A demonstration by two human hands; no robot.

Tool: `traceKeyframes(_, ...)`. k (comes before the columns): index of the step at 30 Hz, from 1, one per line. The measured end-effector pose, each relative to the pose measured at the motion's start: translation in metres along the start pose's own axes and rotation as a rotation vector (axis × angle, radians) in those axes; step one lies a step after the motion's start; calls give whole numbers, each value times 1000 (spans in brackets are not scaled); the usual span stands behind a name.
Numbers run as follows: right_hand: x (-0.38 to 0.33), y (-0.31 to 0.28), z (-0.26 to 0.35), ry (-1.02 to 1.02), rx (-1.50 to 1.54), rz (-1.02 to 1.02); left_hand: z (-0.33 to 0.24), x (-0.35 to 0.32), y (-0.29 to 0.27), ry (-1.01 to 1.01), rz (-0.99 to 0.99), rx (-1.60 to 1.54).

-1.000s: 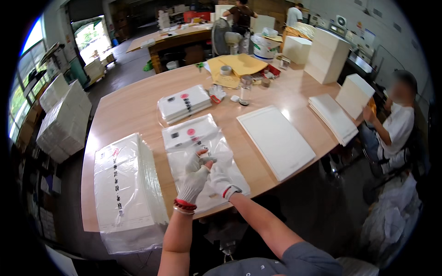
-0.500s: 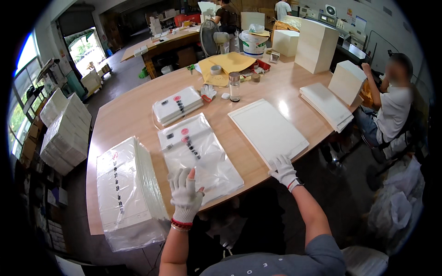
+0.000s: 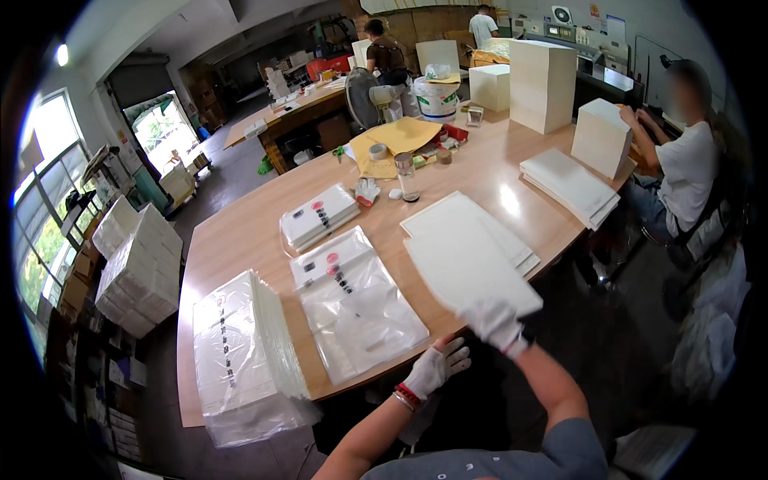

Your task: The person repeatedly picks up stacks of white paper, places them into clear plastic sleeves, and stacks the packaged units on the table. The person wears white gloves and works at a large wooden table in a workshop. Another person is visible in the background handling similar materials.

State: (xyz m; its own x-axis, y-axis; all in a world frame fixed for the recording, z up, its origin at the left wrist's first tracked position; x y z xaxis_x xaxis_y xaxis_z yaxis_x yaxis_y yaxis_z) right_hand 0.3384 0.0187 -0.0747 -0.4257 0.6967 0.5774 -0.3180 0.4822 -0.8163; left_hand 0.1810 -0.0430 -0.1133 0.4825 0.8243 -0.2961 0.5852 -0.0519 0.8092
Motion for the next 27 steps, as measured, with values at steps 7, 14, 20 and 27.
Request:
traceKeyframes(7, -71, -15, -18, 280, 614, 172, -13, -25, -68, -104, -152, 473)
traceKeyframes(14, -102, 60, 51, 1175, 1746, -49, 21, -42, -43, 355, -164, 1786)
traceKeyframes(20, -91, 70, 83, 1108, 1342, -11, 3, -72, 22, 549, -187, 2173)
traceKeyframes(27, -56, -39, 77, 490, 829, 13, -153, -109, 8, 1265, -924, 2022)
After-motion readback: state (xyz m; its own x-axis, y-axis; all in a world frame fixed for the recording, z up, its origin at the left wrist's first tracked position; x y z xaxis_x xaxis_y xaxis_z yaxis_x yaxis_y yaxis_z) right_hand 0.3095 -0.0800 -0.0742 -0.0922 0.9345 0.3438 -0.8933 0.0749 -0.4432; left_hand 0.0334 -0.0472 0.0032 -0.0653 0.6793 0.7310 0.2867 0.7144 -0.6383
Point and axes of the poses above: each hand's wrist, its own x-axis towards the middle knuckle, its own y-axis out of the palm, z = x × y, the point moved 3 cm from there along x, towards the middle knuckle, and after that the axes turned 3 degrees about y, right-handed, at the moved point
